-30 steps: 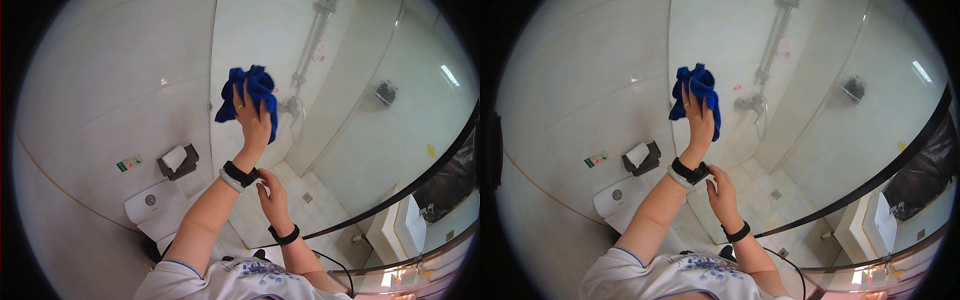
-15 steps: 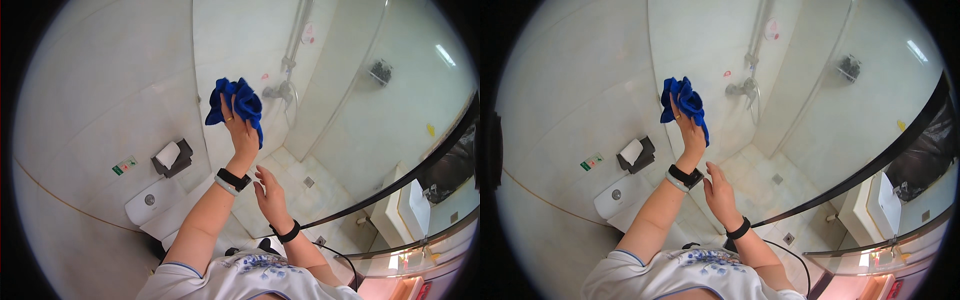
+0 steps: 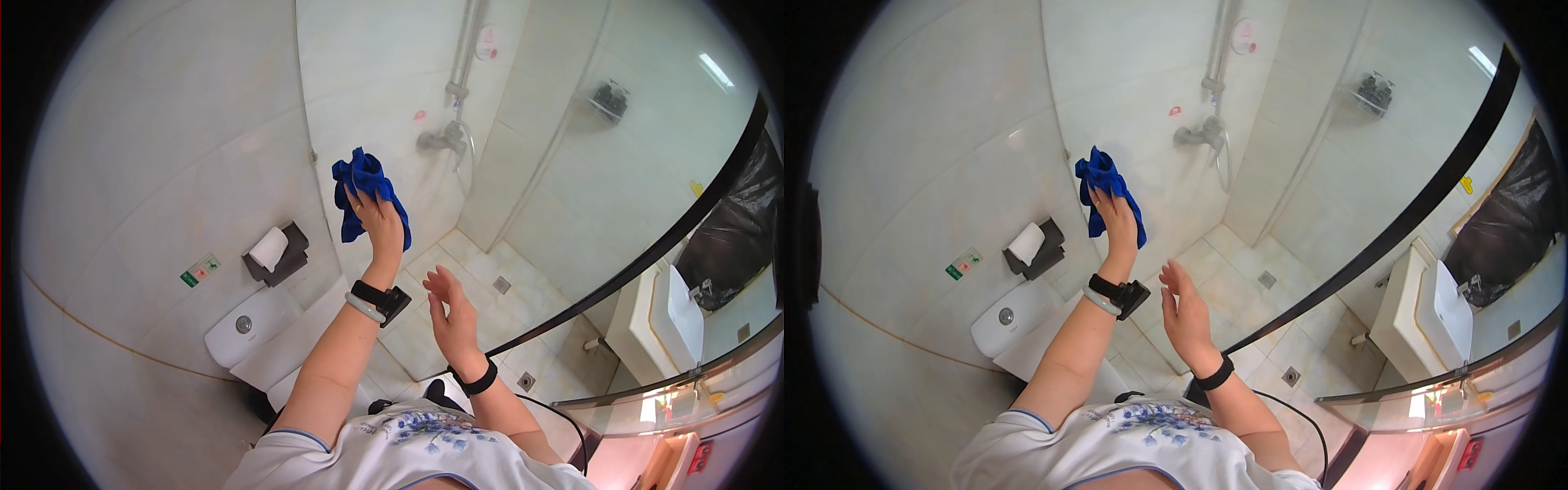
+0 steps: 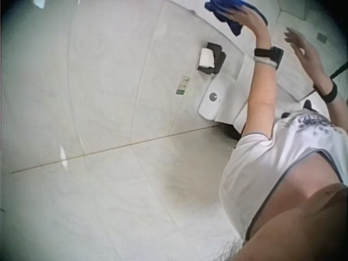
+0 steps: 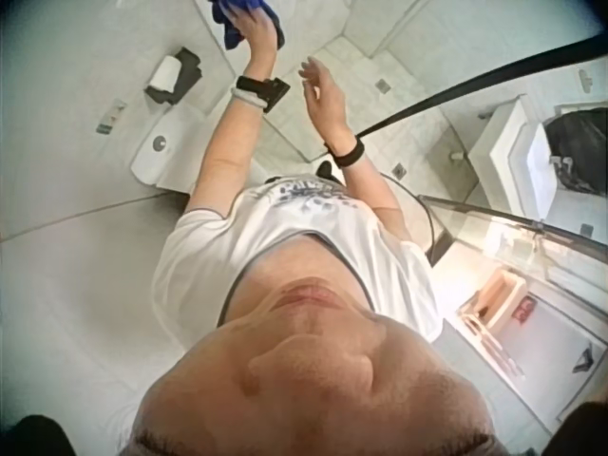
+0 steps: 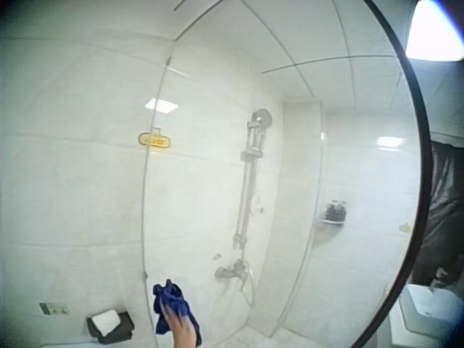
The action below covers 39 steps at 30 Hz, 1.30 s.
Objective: Clean the bathroom wall and toilet using a blue cloth.
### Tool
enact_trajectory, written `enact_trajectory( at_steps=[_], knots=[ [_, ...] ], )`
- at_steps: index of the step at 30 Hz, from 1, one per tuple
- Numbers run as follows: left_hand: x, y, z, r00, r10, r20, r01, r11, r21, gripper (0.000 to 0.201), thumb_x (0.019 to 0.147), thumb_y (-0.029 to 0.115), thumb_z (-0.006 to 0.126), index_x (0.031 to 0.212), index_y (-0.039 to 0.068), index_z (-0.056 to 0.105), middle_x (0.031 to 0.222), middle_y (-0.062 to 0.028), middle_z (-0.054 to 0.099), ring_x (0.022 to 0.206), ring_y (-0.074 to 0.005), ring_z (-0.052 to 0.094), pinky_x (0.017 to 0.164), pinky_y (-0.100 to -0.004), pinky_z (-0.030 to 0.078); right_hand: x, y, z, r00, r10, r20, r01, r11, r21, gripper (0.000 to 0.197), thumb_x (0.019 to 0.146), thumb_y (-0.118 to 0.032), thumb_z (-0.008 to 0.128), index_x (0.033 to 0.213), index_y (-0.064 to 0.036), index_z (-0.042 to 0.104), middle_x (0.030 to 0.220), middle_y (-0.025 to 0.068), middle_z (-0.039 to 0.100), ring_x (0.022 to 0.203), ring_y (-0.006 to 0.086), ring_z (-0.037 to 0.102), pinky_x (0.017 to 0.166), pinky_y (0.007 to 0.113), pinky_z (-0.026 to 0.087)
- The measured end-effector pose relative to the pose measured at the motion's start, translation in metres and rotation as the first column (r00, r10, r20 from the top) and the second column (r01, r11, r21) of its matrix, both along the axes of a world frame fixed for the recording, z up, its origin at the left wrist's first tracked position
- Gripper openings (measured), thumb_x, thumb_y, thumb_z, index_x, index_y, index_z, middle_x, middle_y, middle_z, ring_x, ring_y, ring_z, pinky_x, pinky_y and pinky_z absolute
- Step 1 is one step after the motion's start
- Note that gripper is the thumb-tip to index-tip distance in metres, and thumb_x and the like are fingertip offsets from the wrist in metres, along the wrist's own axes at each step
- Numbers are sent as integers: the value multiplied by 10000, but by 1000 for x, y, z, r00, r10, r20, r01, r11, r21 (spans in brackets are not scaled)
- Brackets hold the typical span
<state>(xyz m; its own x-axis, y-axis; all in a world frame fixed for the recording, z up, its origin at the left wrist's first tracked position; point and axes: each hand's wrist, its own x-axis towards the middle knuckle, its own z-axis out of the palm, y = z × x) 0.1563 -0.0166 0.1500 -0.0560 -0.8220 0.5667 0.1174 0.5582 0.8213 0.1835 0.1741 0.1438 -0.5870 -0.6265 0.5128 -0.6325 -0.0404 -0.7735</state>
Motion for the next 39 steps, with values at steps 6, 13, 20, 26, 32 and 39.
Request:
enact_trajectory(
  at_steps=[6,13,20,26,32,39],
  knots=[
    [4,25,62,998,-27,-51,16,980,-198,558,914,214,434,1399,30,228,1423,-313,136,1311,-442,202,1020,-517,225,4,11,4,999,-15,33,17,999,-43,406,844,109,483,1226,-20,434,1078,155,603,956,221,635,800,306,499],
    [6,61,106,996,-58,-63,25,899,-436,637,880,386,451,1391,53,265,1433,-303,113,1286,-491,184,991,-603,181,7,25,17,997,-42,60,52,982,-179,397,832,137,472,1201,-11,467,1060,143,611,929,204,641,789,286,491],
    [4,58,70,998,-65,-29,35,807,-590,543,962,363,323,1372,9,281,1434,-304,129,1356,-413,100,1052,-463,176,8,33,20,997,-68,42,75,981,-178,371,828,142,478,1171,1,489,1041,138,614,919,209,644,780,281,493],
    [6,52,21,999,-51,-2,43,859,-510,600,956,451,276,1387,35,254,1438,-298,119,1339,-434,124,1048,-499,164,7,33,16,997,-82,-8,80,987,-142,352,824,135,485,1149,3,503,1038,138,614,916,216,647,774,283,494],
    [10,53,-7,1000,-21,16,25,942,-334,590,962,400,300,1391,3,220,1440,-291,122,1343,-401,155,1046,-463,203,7,34,15,994,-106,-35,102,989,-105,325,832,105,490,1136,-9,512,1007,134,623,913,219,645,767,289,490],
    [5,63,18,995,-74,-60,65,987,-145,545,941,248,394,1394,4,216,1430,-303,134,1328,-422,176,1039,-473,211,7,46,17,990,-118,-82,115,992,-45,311,828,95,502,1119,-14,524,975,133,627,870,215,637,744,292,487]
  ],
)
